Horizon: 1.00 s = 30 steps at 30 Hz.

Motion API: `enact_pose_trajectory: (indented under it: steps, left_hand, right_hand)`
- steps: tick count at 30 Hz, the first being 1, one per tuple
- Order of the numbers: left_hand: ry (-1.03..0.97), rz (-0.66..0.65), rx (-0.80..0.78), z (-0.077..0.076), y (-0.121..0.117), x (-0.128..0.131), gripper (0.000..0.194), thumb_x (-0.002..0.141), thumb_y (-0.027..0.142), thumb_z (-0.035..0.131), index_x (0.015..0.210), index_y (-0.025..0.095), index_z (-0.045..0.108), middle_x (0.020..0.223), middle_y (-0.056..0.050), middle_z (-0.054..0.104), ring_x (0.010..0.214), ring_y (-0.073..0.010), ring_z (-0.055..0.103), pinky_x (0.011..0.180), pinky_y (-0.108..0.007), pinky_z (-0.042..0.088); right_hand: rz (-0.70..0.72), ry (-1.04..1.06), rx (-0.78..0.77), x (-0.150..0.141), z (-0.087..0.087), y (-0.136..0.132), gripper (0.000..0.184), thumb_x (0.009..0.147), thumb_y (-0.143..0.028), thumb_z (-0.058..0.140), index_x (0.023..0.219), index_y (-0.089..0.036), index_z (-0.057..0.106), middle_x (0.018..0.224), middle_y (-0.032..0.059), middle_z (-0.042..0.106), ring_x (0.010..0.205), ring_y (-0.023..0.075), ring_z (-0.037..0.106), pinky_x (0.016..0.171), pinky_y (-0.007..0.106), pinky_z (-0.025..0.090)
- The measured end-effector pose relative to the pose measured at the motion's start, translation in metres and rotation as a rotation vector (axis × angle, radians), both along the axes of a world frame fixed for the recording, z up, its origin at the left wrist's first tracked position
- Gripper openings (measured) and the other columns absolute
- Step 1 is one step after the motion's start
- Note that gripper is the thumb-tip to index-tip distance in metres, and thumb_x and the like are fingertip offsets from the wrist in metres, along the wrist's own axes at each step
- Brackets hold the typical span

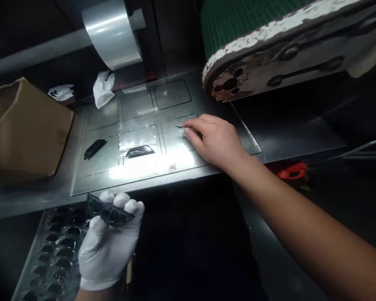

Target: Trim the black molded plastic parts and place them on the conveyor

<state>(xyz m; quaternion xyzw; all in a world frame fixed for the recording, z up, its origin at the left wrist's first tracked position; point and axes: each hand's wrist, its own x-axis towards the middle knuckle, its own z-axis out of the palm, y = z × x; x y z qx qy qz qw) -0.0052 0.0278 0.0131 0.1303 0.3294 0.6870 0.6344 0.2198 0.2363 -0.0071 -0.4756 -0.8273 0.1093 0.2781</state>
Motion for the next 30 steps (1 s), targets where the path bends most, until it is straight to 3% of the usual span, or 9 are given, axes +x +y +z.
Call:
enact_pose_trajectory:
  steps: [12, 16, 20, 22, 23, 24, 25, 27, 30]
  left_hand:
    - [0.026, -0.048, -0.060, 0.003, 0.044, 0.031, 0.025, 0.086, 0.036, 0.082, 0.108, 0.027, 0.075, 0.101, 0.000, 0.075, 0.093, -0.0137, 0.071, 0.096, -0.028, 0.059]
    - [0.036, -0.079, -0.056, 0.005, 0.048, 0.039, 0.024, 0.085, 0.036, 0.083, 0.107, 0.029, 0.076, 0.100, 0.001, 0.075, 0.092, -0.0137, 0.071, 0.095, -0.029, 0.059]
    - [0.024, -0.101, -0.056, 0.006, 0.046, 0.042, 0.024, 0.085, 0.038, 0.083, 0.107, 0.031, 0.076, 0.099, 0.002, 0.076, 0.090, -0.0129, 0.071, 0.094, -0.028, 0.059]
    - [0.008, -0.121, -0.044, 0.004, 0.044, 0.042, 0.024, 0.086, 0.038, 0.082, 0.108, 0.030, 0.076, 0.098, 0.002, 0.075, 0.089, -0.0122, 0.070, 0.092, -0.027, 0.059]
    - [0.001, -0.136, -0.037, 0.002, 0.042, 0.041, 0.025, 0.086, 0.039, 0.081, 0.109, 0.030, 0.076, 0.098, 0.002, 0.074, 0.088, -0.0120, 0.070, 0.091, -0.027, 0.059]
    - [-0.006, -0.153, -0.034, 0.000, 0.041, 0.041, 0.025, 0.087, 0.039, 0.080, 0.110, 0.030, 0.076, 0.098, 0.002, 0.074, 0.088, -0.0121, 0.070, 0.091, -0.027, 0.059]
    - [-0.012, -0.176, -0.034, -0.002, 0.040, 0.041, 0.025, 0.088, 0.039, 0.079, 0.111, 0.030, 0.076, 0.098, 0.001, 0.073, 0.087, -0.0125, 0.071, 0.092, -0.028, 0.059]
    - [-0.020, -0.237, -0.037, -0.005, 0.036, 0.041, 0.025, 0.090, 0.041, 0.077, 0.112, 0.030, 0.075, 0.098, 0.001, 0.073, 0.087, -0.0136, 0.072, 0.093, -0.029, 0.058]
    - [-0.007, -0.303, -0.034, -0.001, 0.028, 0.045, 0.024, 0.090, 0.043, 0.077, 0.111, 0.031, 0.075, 0.097, 0.000, 0.073, 0.086, -0.0147, 0.072, 0.091, -0.030, 0.058]
  right_hand:
    - [0.032, -0.001, 0.076, 0.001, -0.014, -0.002, 0.029, 0.101, -0.019, 0.052, 0.118, -0.019, 0.076, 0.108, 0.0118, 0.070, 0.099, 0.0290, 0.058, 0.088, 0.044, 0.050]
    - [0.029, 0.098, 0.092, -0.001, -0.005, 0.000, 0.029, 0.100, -0.018, 0.055, 0.121, -0.017, 0.075, 0.111, 0.0127, 0.070, 0.104, 0.0302, 0.060, 0.092, 0.047, 0.052]
    - [0.114, 0.428, 0.135, 0.025, 0.001, -0.054, 0.030, 0.095, -0.015, 0.062, 0.122, -0.024, 0.071, 0.111, 0.0098, 0.071, 0.105, 0.0291, 0.066, 0.090, 0.046, 0.056]
    - [0.165, 0.551, -0.030, 0.053, -0.018, -0.101, 0.029, 0.095, -0.017, 0.062, 0.119, -0.028, 0.071, 0.102, 0.0064, 0.073, 0.093, 0.0251, 0.071, 0.077, 0.038, 0.060]
    - [0.108, 0.593, -0.182, 0.069, -0.035, -0.122, 0.023, 0.098, -0.023, 0.058, 0.115, -0.029, 0.072, 0.094, 0.0056, 0.073, 0.081, 0.0231, 0.071, 0.067, 0.035, 0.060]
    - [-0.034, 0.604, -0.355, 0.085, -0.056, -0.140, 0.020, 0.101, -0.032, 0.054, 0.106, -0.028, 0.073, 0.087, 0.0054, 0.073, 0.070, 0.0219, 0.070, 0.059, 0.034, 0.059]
    - [-0.295, 0.612, -0.490, 0.100, -0.078, -0.151, 0.025, 0.102, -0.043, 0.053, 0.104, -0.027, 0.072, 0.081, 0.0058, 0.072, 0.066, 0.0227, 0.070, 0.057, 0.035, 0.060]
    - [-0.708, 0.660, -0.556, 0.125, -0.118, -0.155, 0.045, 0.091, -0.064, 0.061, 0.113, -0.024, 0.067, 0.093, 0.0108, 0.074, 0.077, 0.0295, 0.074, 0.061, 0.041, 0.063]
    - [-0.822, 0.665, -0.491, 0.141, -0.148, -0.129, 0.067, 0.084, -0.072, 0.063, 0.129, -0.023, 0.062, 0.122, 0.0165, 0.072, 0.116, 0.0375, 0.069, 0.094, 0.051, 0.060]
